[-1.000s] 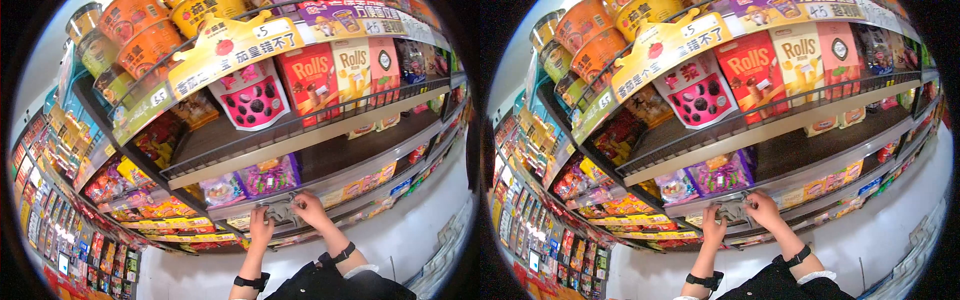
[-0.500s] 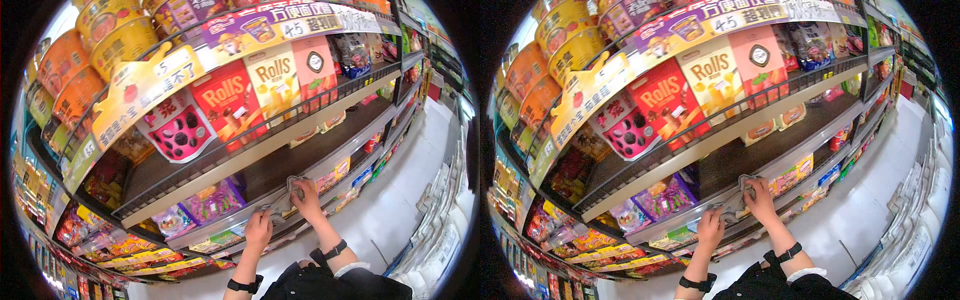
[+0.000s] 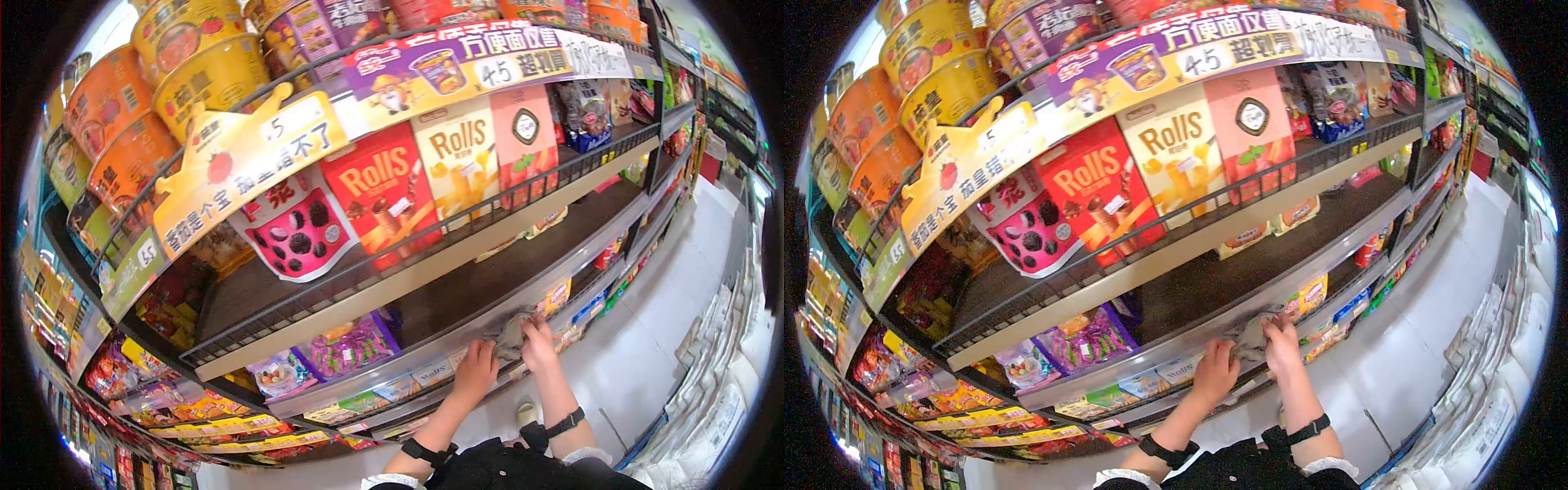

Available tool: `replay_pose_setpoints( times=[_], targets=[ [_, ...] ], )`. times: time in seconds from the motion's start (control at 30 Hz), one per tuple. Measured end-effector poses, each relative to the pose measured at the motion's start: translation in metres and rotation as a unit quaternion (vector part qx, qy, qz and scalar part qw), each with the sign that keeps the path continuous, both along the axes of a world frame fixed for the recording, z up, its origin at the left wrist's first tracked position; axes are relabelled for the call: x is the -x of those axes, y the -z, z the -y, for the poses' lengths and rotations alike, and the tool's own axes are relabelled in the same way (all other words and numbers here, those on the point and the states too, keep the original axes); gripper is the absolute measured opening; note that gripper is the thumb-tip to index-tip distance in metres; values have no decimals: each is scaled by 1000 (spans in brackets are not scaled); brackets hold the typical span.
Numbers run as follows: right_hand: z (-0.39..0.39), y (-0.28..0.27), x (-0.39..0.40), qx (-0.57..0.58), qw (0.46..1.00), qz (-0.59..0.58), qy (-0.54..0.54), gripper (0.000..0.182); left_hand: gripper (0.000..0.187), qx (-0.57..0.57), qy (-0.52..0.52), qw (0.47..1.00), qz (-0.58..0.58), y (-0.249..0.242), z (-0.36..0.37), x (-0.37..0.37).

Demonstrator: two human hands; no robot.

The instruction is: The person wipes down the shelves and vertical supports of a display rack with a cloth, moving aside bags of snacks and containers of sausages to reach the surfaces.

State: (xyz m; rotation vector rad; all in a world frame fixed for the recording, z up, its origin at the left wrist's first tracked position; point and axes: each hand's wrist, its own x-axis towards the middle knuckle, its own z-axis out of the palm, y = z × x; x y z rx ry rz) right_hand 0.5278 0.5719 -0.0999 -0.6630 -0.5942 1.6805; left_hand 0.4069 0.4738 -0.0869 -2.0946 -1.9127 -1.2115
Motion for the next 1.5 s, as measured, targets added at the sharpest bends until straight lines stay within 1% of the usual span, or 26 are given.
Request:
replay_pose_setpoints(
  times=[0.07,0.13,0.17,0.2,0.23,0.37,0.4,0.53,0.6,0.67,0.73,0.77,0.8,0.87,0.9,1.0,1.07,1.13,1.17,1.2,1.27,1.3,1.33,1.4,1.43,1.5],
  targets=[
    [13,-13,1,-12,997,14,-78,47,37,23,-6,999,42,9,12,6],
    [18,-1,15,-17,994,50,-96,44,40,81,-1,992,93,8,30,14],
    [23,3,25,9,993,53,-103,44,39,127,-16,978,162,5,41,19],
    [27,3,37,33,991,56,-113,43,39,126,-25,978,165,6,49,28],
    [34,3,49,46,991,11,-121,45,38,111,-32,973,202,7,58,39],
    [68,-15,81,66,984,-2,-165,49,36,51,-68,958,273,17,89,75],
    [79,-21,89,54,983,-10,-174,48,37,37,-64,952,299,18,98,83],
    [109,-13,129,51,974,-23,-218,40,35,-1,-146,930,336,36,129,110],
    [125,-10,147,61,965,-28,-255,36,32,-53,-163,865,472,39,146,122],
    [140,-8,163,69,956,-31,-284,32,31,-52,-193,848,491,29,166,134],
    [154,-5,183,92,942,-27,-322,31,30,-78,-260,812,516,23,178,150],
    [162,2,195,81,936,-55,-337,29,27,-129,-263,809,510,21,184,156],
    [171,0,204,82,934,-56,-344,29,27,-132,-269,807,508,18,190,162],
    [190,-7,224,113,923,-50,-364,26,25,-195,-262,727,603,18,206,175],
    [197,-7,233,118,912,-63,-388,25,24,-229,-244,729,597,17,214,184],
    [216,-4,265,116,892,-75,-430,27,21,-319,-240,637,660,11,232,202],
    [227,-7,280,112,883,-43,-454,29,22,-344,-242,619,664,4,240,211],
    [240,-6,294,131,872,-72,-466,34,24,-427,-232,538,688,3,242,222],
    [242,1,304,138,863,-75,-480,39,22,-425,-261,516,696,4,240,227],
    [244,4,309,138,859,-74,-487,39,22,-432,-265,514,693,11,243,232],
    [248,6,316,103,870,-92,-474,44,22,-390,-152,528,740,22,246,242],
    [251,0,314,74,874,-104,-469,48,31,-391,-163,536,730,22,243,239],
    [253,-5,310,72,871,-103,-474,48,31,-397,-163,535,728,22,246,239],
    [253,-12,305,25,868,-99,-486,46,32,-385,-24,556,736,20,251,236],
    [249,-9,307,24,867,-98,-488,46,32,-387,-23,555,736,18,252,235],
    [241,-3,309,44,868,-6,-495,39,33,-353,-25,516,780,15,256,234]
  ],
)
